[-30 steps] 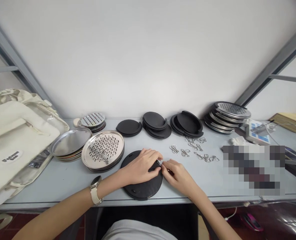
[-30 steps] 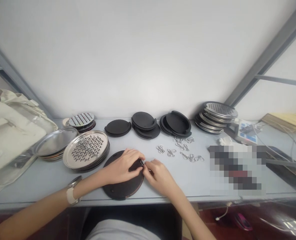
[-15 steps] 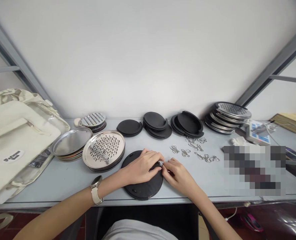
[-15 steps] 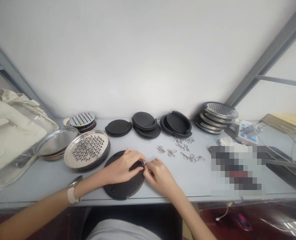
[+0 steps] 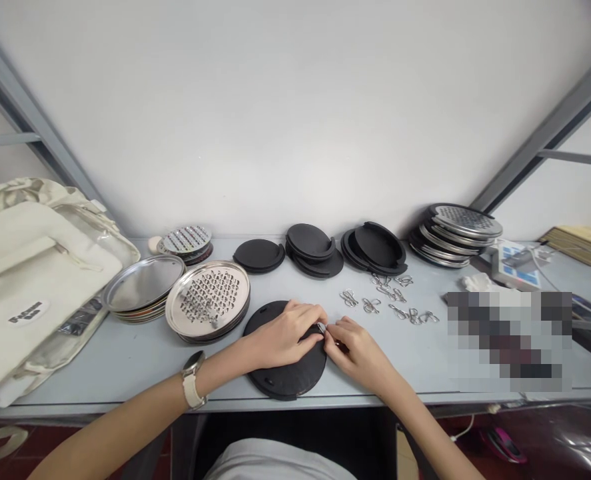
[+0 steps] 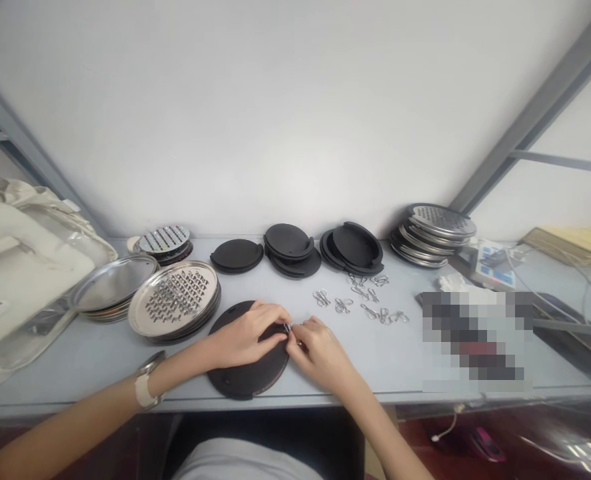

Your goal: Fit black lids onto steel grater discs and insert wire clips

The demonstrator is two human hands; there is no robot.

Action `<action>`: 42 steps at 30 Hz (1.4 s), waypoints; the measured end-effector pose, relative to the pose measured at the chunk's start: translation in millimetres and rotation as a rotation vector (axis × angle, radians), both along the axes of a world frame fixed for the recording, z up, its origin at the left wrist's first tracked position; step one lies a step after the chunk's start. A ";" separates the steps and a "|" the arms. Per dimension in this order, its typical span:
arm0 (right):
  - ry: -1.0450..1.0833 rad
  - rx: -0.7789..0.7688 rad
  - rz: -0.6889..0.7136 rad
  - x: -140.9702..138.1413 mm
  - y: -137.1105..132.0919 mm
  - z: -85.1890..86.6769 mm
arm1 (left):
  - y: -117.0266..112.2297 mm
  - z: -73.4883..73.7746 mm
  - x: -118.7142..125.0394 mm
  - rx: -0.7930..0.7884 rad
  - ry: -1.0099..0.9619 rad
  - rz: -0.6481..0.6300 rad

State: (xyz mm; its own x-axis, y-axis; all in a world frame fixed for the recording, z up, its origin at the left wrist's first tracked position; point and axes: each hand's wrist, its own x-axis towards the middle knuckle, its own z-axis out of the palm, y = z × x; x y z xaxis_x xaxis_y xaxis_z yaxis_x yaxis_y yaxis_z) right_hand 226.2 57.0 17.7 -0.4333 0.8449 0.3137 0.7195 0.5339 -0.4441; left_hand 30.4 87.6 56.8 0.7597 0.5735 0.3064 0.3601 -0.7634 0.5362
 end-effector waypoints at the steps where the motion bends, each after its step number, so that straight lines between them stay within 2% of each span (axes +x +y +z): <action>1: 0.000 -0.003 -0.002 0.0 -0.1 -0.2 | 0.0 0.1 -0.1 -0.005 0.001 0.000; 26: -0.015 0.050 0.003 -1.8 -0.8 -0.5 | -0.1 1.1 -0.3 -0.051 -0.011 -0.002; 42: 0.027 0.051 0.010 0.6 -1.4 -1.6 | 0.1 -0.5 1.0 -0.029 -0.028 0.012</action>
